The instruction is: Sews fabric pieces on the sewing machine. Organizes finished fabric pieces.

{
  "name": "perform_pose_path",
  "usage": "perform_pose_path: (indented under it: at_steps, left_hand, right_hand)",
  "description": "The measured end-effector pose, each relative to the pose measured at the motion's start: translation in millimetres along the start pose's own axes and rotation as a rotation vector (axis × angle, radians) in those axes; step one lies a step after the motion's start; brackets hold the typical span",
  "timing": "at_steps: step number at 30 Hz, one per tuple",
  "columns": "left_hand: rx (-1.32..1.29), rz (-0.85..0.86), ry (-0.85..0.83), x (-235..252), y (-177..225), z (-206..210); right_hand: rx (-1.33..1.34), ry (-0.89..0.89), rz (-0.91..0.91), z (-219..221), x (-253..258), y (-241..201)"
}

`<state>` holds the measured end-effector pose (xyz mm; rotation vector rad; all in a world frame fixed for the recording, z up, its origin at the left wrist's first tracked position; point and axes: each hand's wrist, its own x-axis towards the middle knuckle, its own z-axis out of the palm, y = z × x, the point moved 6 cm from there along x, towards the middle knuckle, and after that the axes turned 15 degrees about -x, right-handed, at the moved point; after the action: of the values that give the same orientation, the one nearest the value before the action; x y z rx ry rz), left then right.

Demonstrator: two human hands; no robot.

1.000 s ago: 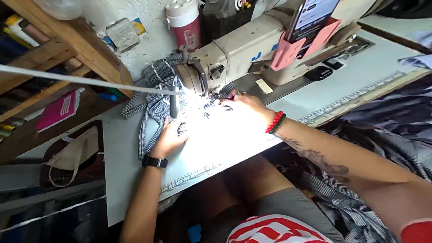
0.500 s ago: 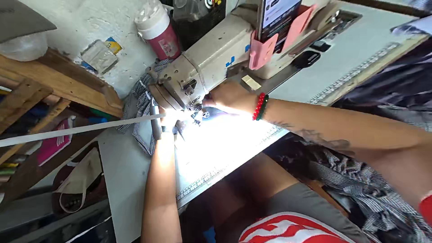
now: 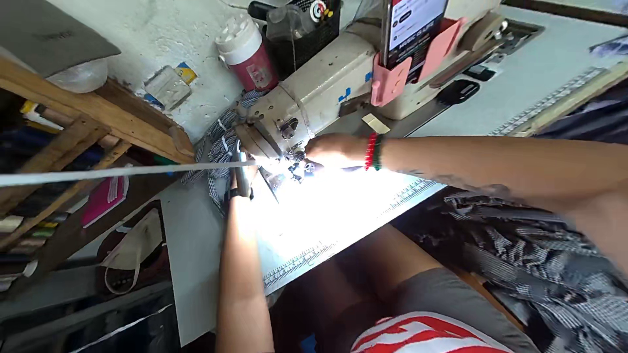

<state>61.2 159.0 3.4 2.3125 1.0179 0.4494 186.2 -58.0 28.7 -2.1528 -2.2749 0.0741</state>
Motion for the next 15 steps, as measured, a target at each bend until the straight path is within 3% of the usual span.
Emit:
perform_pose_path:
  at_steps: [2, 5, 8, 9, 12, 14, 15]
  left_hand:
    - [-0.032, 0.085, -0.025, -38.4, -20.9, -23.9]
    - [0.021, 0.186, -0.174, -129.0, -28.6, -44.5]
    - [-0.045, 0.336, -0.292, -250.5, -26.1, -50.0]
    - [-0.124, 0.365, -0.292, -290.5, -24.0, -53.6]
    - [-0.531, 0.352, -0.205, -393.4, -27.1, -71.1]
    - [-0.667, 0.29, -0.003, -451.4, -40.6, -87.9]
    - [-0.638, 0.177, 0.14, -481.6, -52.7, -97.7]
  right_hand:
    - [-0.026, 0.052, 0.077, 3.2, -30.4, 6.1]
    - [0.056, 0.047, 0.144, -12.8, -64.5, -31.7]
    - [0.033, 0.343, -0.158, -26.6, -48.6, -106.3]
    - [0.061, 0.343, -0.215, -32.6, -32.4, -134.6]
    - [0.163, 0.264, -0.379, -44.0, 35.5, -216.7]
    - [0.151, 0.21, -0.418, -39.3, 83.5, -255.6]
    - [0.134, 0.181, -0.402, -32.8, 104.9, -266.9]
